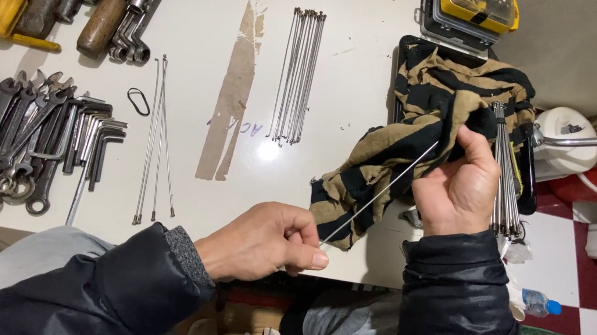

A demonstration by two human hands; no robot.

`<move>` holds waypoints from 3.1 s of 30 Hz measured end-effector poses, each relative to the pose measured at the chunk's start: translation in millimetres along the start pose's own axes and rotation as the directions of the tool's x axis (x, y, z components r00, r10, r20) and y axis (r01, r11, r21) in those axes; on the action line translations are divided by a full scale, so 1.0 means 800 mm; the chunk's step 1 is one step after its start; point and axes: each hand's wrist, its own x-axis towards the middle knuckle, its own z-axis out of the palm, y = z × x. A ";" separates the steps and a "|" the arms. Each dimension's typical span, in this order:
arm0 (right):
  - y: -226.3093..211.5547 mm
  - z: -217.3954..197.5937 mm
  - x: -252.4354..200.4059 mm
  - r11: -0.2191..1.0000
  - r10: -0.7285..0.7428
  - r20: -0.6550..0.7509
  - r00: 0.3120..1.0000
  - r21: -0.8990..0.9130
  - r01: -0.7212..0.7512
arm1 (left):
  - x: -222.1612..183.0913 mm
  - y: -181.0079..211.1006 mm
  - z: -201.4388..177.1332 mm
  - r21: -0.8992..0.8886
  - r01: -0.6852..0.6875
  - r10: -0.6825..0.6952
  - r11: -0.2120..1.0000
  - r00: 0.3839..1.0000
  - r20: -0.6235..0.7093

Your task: Cleaning individual bicycle spokes by wiping them down with a cloth.

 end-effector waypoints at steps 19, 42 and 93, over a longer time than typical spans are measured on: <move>-0.005 0.015 -0.015 1.000 -0.011 0.040 0.999 0.007 0.011 | -0.005 0.008 -0.006 -0.214 -0.003 0.035 0.977 0.989 0.145; -0.003 0.000 0.007 0.997 0.001 -0.011 1.000 -0.075 -0.002 | -0.014 0.033 -0.006 -0.129 0.187 -0.168 0.974 0.974 0.150; 0.066 -0.021 -0.036 0.951 0.181 0.295 0.938 -0.294 -0.091 | -0.003 0.015 -0.012 -0.180 -0.118 0.098 0.977 0.988 -0.118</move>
